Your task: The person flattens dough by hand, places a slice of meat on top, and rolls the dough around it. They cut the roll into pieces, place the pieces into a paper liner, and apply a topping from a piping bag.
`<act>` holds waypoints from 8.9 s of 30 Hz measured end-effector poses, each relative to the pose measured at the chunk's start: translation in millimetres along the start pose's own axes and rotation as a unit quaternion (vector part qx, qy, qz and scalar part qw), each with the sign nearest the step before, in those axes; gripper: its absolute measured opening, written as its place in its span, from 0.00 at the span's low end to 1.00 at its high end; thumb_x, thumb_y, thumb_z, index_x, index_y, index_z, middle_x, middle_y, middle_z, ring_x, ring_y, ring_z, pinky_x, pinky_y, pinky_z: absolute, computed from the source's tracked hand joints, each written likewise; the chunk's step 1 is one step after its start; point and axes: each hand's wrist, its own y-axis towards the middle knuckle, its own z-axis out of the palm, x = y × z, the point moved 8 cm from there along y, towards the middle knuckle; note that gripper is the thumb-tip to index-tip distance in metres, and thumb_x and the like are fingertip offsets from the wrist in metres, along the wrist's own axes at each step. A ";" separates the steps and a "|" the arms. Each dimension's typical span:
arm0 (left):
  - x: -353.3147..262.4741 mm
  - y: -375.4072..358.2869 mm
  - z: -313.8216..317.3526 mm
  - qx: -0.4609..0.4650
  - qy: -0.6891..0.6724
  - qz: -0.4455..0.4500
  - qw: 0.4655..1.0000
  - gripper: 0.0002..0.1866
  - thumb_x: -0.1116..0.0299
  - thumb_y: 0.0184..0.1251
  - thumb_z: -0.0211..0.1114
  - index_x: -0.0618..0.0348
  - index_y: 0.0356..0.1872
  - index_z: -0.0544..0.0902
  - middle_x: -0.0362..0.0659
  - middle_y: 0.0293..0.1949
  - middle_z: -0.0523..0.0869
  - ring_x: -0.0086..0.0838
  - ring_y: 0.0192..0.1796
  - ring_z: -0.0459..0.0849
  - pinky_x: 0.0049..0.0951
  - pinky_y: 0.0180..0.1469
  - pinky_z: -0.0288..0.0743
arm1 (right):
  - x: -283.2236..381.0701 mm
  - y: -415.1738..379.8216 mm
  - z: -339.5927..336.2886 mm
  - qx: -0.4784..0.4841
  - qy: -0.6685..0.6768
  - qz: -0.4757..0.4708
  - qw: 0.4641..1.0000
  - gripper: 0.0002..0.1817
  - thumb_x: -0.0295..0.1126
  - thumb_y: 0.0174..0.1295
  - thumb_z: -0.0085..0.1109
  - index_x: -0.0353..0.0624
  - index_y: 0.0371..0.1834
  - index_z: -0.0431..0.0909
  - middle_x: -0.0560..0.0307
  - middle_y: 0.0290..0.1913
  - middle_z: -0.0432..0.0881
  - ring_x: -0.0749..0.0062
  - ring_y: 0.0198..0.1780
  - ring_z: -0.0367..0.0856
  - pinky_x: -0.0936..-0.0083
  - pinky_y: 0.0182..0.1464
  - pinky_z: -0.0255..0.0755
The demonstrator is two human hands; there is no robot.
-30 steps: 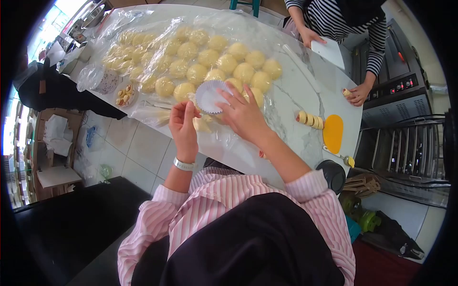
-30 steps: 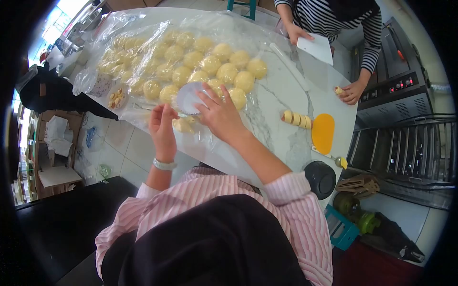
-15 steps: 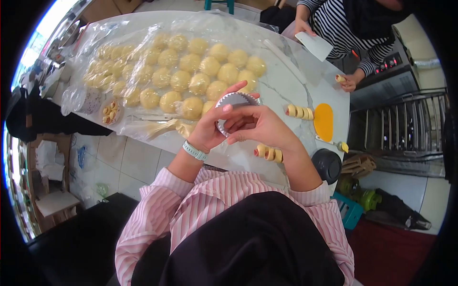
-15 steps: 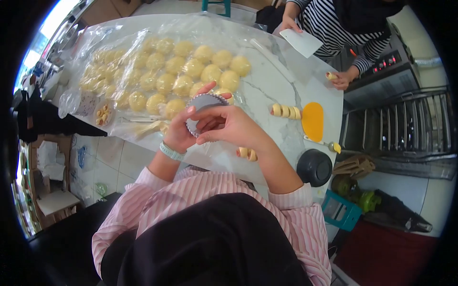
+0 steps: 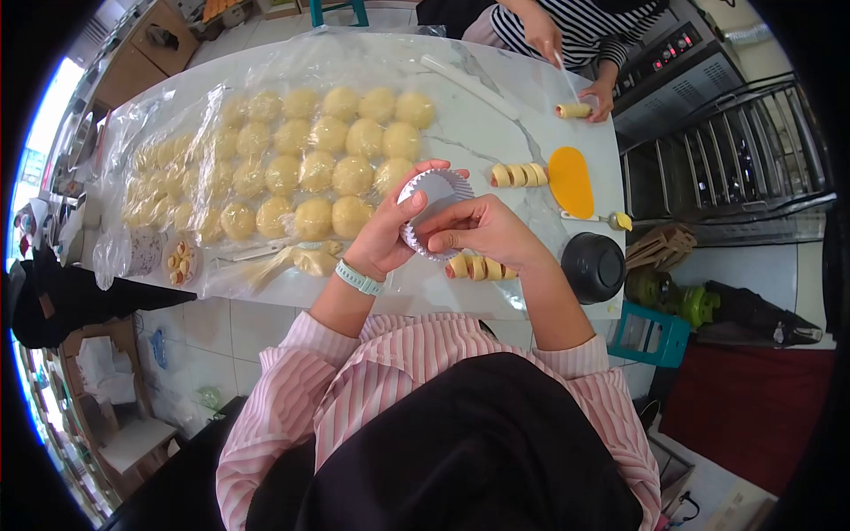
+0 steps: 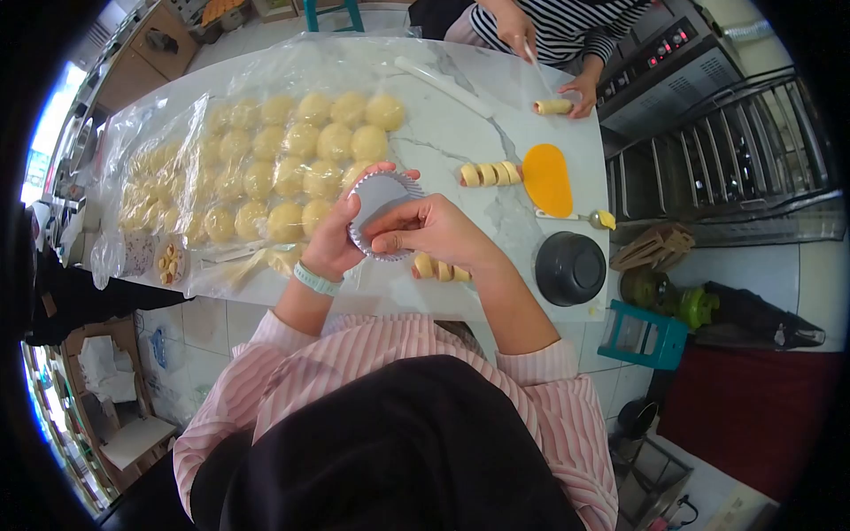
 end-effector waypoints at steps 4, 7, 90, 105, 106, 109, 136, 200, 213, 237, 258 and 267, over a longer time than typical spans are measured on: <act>6.1 6.7 6.5 0.012 0.004 -0.015 1.000 0.39 0.46 0.62 0.64 0.57 0.67 0.61 0.57 0.68 0.64 0.45 0.66 0.70 0.44 0.66 0.69 | 3.5 -7.9 -2.7 0.013 0.005 -0.013 1.000 0.12 0.22 0.53 0.70 0.35 0.43 0.84 0.57 0.38 0.86 0.78 0.41 0.83 0.80 0.47 0.77; 10.2 9.9 9.1 0.016 -0.023 -0.023 0.999 0.37 0.49 0.62 0.66 0.57 0.66 0.62 0.55 0.66 0.67 0.43 0.65 0.72 0.41 0.65 0.71 | 3.5 -10.4 -6.1 0.023 0.006 -0.027 0.999 0.13 0.21 0.53 0.70 0.35 0.43 0.85 0.58 0.39 0.86 0.78 0.40 0.83 0.80 0.46 0.77; 27.9 -99.2 -34.4 -0.163 0.691 -0.005 0.704 0.27 0.74 0.50 0.70 0.52 0.55 0.78 0.49 0.53 0.75 0.41 0.43 0.81 0.36 0.47 0.77 | -57.2 -57.6 -39.3 -0.089 -0.572 -0.110 0.808 0.18 0.27 0.45 0.69 0.44 0.43 0.81 0.58 0.43 0.83 0.61 0.49 0.79 0.68 0.53 0.70; 43.3 -101.8 -45.4 -0.191 0.697 0.020 0.691 0.17 0.72 0.52 0.71 0.63 0.44 0.83 0.51 0.44 0.78 0.40 0.35 0.82 0.33 0.39 0.78 | -79.6 -39.2 22.8 -0.201 -0.439 -0.129 0.866 0.22 0.22 0.55 0.62 0.39 0.55 0.73 0.48 0.51 0.75 0.54 0.46 0.81 0.67 0.46 0.78; 43.8 -101.9 -46.0 -0.192 0.695 0.022 0.693 0.17 0.72 0.52 0.71 0.63 0.44 0.82 0.51 0.44 0.78 0.40 0.34 0.82 0.33 0.39 0.78 | -81.4 -37.7 22.7 -0.199 -0.454 -0.117 0.861 0.22 0.22 0.54 0.62 0.39 0.55 0.73 0.48 0.52 0.75 0.54 0.46 0.81 0.67 0.45 0.78; 45.8 -102.0 -47.3 -0.197 0.681 0.018 0.705 0.17 0.71 0.52 0.71 0.64 0.44 0.82 0.52 0.44 0.78 0.42 0.37 0.82 0.35 0.40 0.77 | -85.3 -33.3 22.8 -0.164 -0.496 -0.081 0.849 0.25 0.24 0.53 0.64 0.40 0.57 0.72 0.47 0.54 0.76 0.54 0.48 0.81 0.66 0.47 0.77; 44.5 -88.8 -23.8 -0.156 0.668 -0.013 0.727 0.27 0.76 0.51 0.67 0.50 0.56 0.75 0.53 0.52 0.70 0.47 0.43 0.80 0.39 0.45 0.77 | -60.2 -75.2 -30.2 -0.202 -0.123 -0.076 0.969 0.17 0.24 0.52 0.68 0.37 0.44 0.74 0.55 0.40 0.77 0.75 0.46 0.80 0.75 0.47 0.77; 44.3 -92.3 -17.1 -0.232 0.656 0.060 0.715 0.28 0.69 0.50 0.75 0.56 0.56 0.76 0.50 0.55 0.70 0.36 0.44 0.75 0.31 0.45 0.75 | -41.0 -63.5 -22.9 -0.139 -0.418 -0.097 0.893 0.18 0.26 0.56 0.60 0.33 0.50 0.74 0.39 0.41 0.83 0.48 0.44 0.83 0.62 0.46 0.76; 88.9 -41.1 -21.0 -0.119 0.446 0.023 0.887 0.26 0.69 0.64 0.68 0.64 0.59 0.69 0.51 0.61 0.71 0.34 0.59 0.77 0.34 0.61 0.73 | 18.1 19.8 -121.3 -0.333 -0.670 -0.127 0.651 0.13 0.36 0.58 0.59 0.41 0.43 0.80 0.49 0.40 0.83 0.52 0.47 0.80 0.58 0.49 0.74; -11.9 27.4 14.2 0.054 -0.060 0.020 0.997 0.36 0.52 0.70 0.57 0.52 0.74 0.55 0.55 0.69 0.63 0.45 0.67 0.69 0.42 0.67 0.67 | 28.3 20.3 -16.6 0.056 -0.149 -0.060 0.985 0.22 0.19 0.52 0.69 0.36 0.53 0.80 0.57 0.42 0.85 0.78 0.44 0.83 0.78 0.51 0.77; -87.8 9.7 -30.2 -0.308 0.529 0.338 0.715 0.40 0.65 0.64 0.68 0.59 0.71 0.55 0.52 0.66 0.63 0.36 0.63 0.70 0.34 0.63 0.67 | 88.0 -7.8 -77.7 -0.310 -0.284 -0.403 0.813 0.04 0.26 0.65 0.56 0.41 0.41 0.74 0.61 0.35 0.78 0.70 0.36 0.78 0.78 0.38 0.71; -28.7 7.7 -86.4 -0.311 0.457 0.165 0.817 0.16 0.78 0.66 0.55 0.65 0.54 0.77 0.46 0.41 0.83 0.22 0.37 0.78 0.26 0.40 0.73 | 56.1 -4.1 -113.4 -0.319 -0.370 -0.325 0.810 0.14 0.29 0.51 0.67 0.43 0.42 0.78 0.59 0.50 0.80 0.56 0.57 0.75 0.62 0.62 0.65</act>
